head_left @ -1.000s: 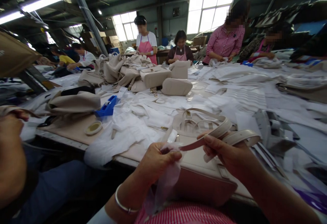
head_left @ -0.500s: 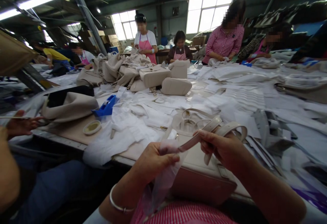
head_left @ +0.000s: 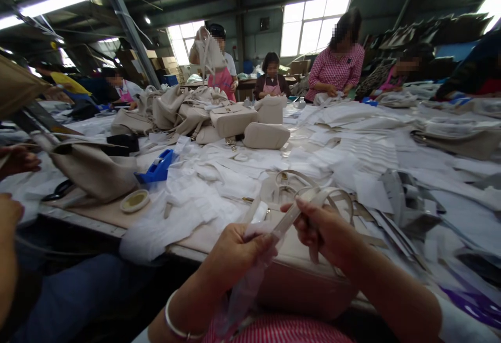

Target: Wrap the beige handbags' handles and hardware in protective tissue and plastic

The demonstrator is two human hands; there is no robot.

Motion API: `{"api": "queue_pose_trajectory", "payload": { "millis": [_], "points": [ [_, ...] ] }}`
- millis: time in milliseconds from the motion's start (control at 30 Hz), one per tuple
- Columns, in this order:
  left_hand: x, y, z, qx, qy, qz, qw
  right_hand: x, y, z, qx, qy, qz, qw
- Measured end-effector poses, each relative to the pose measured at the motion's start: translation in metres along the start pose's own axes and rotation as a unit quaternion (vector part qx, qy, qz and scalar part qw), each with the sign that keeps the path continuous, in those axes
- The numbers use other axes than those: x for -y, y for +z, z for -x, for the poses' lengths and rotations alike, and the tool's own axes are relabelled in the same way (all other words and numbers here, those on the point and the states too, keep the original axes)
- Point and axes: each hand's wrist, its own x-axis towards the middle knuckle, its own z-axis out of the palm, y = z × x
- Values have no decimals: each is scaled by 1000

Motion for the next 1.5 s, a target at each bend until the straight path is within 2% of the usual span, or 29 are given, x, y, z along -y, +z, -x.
{"api": "queue_pose_trajectory", "payload": {
  "millis": [100,200,300,367,500,633,733,867,933,1000,1067,1167,1233,1300,1433,1500],
  "points": [
    [0,-4,4,-5,-8,-31,999,6,-5,-9,-49,-8,-79,996],
    [-5,0,5,-26,-23,-37,999,-2,5,-7,-64,-57,10,996],
    [-9,5,2,-44,-18,-23,999,-16,19,3,-28,-102,155,982],
    [-10,6,0,-50,-9,-23,998,-20,22,8,-3,-122,210,970],
    [-9,7,0,-66,4,-31,997,-15,18,8,38,-105,231,966],
    [-9,8,0,-51,28,-70,996,-11,17,4,-9,-113,250,961],
    [-8,-3,1,-76,55,-126,988,-10,13,2,-24,-109,231,967],
    [-15,-33,10,-132,90,-160,974,-4,6,-2,-41,-86,184,978],
    [-23,-41,17,-104,149,-184,966,-2,8,-3,-46,-90,188,977],
    [-33,-37,20,-39,194,-221,955,-3,14,-3,-36,-101,205,973],
    [-39,-25,19,28,182,-256,949,-6,21,-4,0,-110,224,968],
    [-39,-7,9,97,111,-266,953,-10,23,-3,47,-111,250,961],
    [-33,-2,1,95,84,-248,960,-10,18,-1,23,-120,258,958],
    [-27,-1,-5,65,81,-235,966,-7,11,4,2,-137,263,955],
    [-25,2,-9,49,78,-239,967,-2,10,16,73,-166,300,936],
    [-29,6,-8,46,91,-256,961,-3,14,19,57,-186,306,932]
  ]
}}
